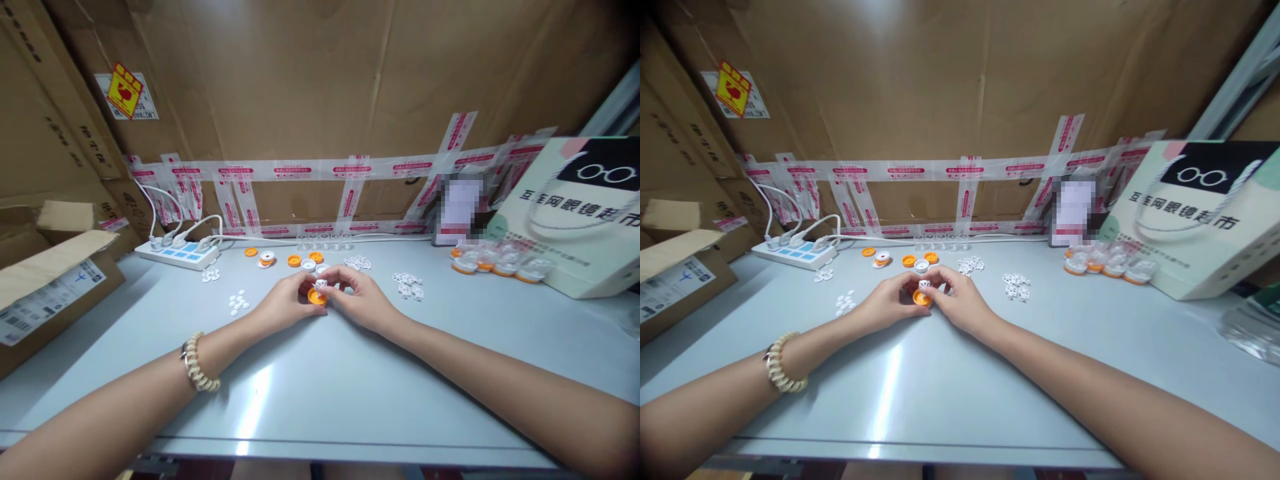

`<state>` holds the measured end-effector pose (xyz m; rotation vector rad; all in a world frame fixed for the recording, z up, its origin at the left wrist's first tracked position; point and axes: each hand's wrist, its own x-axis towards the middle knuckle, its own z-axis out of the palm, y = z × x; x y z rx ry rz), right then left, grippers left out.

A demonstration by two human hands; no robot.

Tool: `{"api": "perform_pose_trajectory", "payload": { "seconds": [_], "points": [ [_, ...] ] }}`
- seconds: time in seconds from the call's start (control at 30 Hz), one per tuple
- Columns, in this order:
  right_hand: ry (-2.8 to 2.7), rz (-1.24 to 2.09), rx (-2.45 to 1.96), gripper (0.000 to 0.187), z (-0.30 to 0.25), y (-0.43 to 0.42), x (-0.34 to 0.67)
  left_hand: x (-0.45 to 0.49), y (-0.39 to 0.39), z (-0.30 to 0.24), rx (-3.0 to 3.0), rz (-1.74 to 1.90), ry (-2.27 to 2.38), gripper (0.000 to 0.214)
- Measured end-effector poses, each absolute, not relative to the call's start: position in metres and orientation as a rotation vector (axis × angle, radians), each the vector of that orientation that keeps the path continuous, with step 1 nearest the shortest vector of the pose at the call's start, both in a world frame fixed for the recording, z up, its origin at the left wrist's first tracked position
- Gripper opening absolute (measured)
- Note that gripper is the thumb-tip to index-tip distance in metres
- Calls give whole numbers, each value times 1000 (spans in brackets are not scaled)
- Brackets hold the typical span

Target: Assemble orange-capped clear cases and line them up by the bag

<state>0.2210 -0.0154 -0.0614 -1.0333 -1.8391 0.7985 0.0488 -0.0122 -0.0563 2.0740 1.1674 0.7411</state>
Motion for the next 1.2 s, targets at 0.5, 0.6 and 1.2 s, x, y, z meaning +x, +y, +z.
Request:
{"api": "perform_pose_trajectory", "payload": {
  "seconds": [0.5, 0.6, 1.2],
  "points": [
    [-1861, 886, -1091, 8, -59, -15, 219, 50, -9, -64, 1995, 825, 1080, 39],
    [-1857, 906, -1063, 5, -61, -13, 218, 49, -10, -64, 1983, 830, 1071, 40],
    [-1627, 614, -1143, 24, -40, 38, 256, 47, -13, -53, 2042, 733, 1086, 18]
  ]
}}
